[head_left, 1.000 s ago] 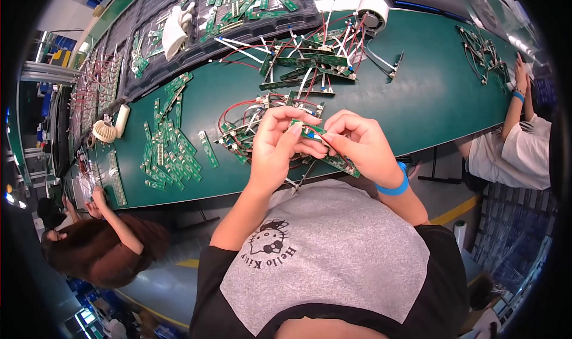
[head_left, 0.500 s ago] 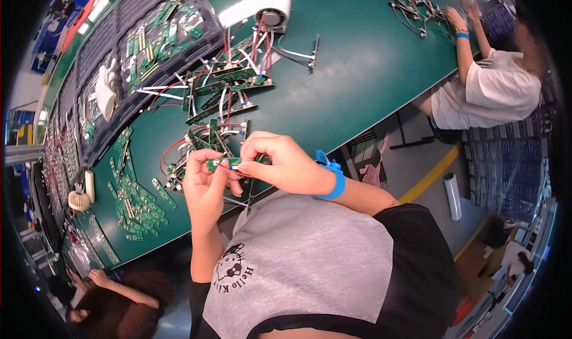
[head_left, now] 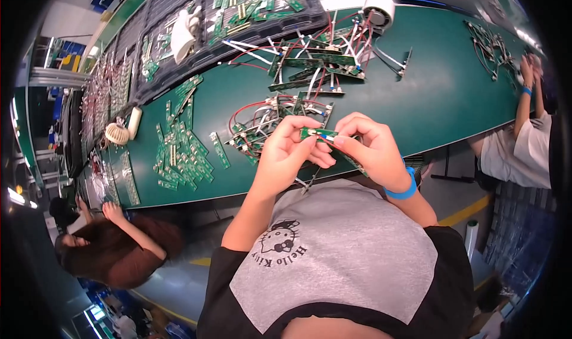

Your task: The person assembles electronic components by connecting wire harnesses to circuit boards by hand, securing the wires onto the boards, and placing the assembled boards in a pile on the workstation table.

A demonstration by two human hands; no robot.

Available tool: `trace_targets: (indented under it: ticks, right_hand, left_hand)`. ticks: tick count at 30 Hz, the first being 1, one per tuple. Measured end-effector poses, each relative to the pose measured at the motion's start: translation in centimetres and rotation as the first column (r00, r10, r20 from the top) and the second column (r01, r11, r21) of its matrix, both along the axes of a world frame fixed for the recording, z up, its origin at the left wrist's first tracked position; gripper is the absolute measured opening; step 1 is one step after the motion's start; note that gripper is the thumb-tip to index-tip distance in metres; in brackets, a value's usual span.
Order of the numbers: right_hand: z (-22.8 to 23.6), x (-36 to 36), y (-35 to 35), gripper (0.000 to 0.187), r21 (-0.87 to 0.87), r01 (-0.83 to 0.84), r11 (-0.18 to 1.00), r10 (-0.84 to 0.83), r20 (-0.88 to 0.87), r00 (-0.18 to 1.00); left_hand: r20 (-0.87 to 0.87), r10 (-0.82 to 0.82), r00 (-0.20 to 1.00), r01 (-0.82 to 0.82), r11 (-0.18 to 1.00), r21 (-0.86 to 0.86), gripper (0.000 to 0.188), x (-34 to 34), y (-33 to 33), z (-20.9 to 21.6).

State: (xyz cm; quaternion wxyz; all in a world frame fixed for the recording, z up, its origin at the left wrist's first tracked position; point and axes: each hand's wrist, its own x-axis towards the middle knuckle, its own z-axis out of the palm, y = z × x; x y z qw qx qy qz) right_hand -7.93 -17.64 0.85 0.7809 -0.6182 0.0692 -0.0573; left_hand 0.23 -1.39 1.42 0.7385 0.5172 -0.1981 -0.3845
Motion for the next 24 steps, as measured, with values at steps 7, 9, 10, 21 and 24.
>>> trace_targets:
  ticks: [7,9,10,21,24]
  right_hand:
    - [0.5,0.41,0.55,0.006,-0.044,-0.02,0.999,0.019,-0.04,0.999]
    - [0.57,0.43,0.63,0.006,-0.059,-0.022,0.998,0.02,-0.041,0.999]
    - [0.61,0.44,0.65,0.006,-0.054,-0.023,0.998,0.02,-0.05,0.999]
    - [0.44,0.47,0.68,0.007,-0.03,-0.018,0.999,0.017,-0.031,0.999]
    - [0.48,0.43,0.65,0.007,-0.039,-0.014,0.999,0.012,-0.046,0.999]
  left_hand:
    - [-0.01,0.017,1.0,-0.017,1.0,0.01,0.02,-0.03,0.71,0.06]
    - [-0.023,0.019,1.0,-0.019,1.0,0.005,0.02,0.0,0.77,-0.05]
    - [-0.034,0.019,0.999,-0.019,1.0,0.003,0.021,0.0,0.79,-0.08]
    - [-0.049,0.026,0.998,-0.026,1.0,0.004,0.021,-0.29,0.56,0.18]
    - [0.011,0.057,0.998,-0.057,0.998,0.023,0.021,-0.67,0.31,-0.01]
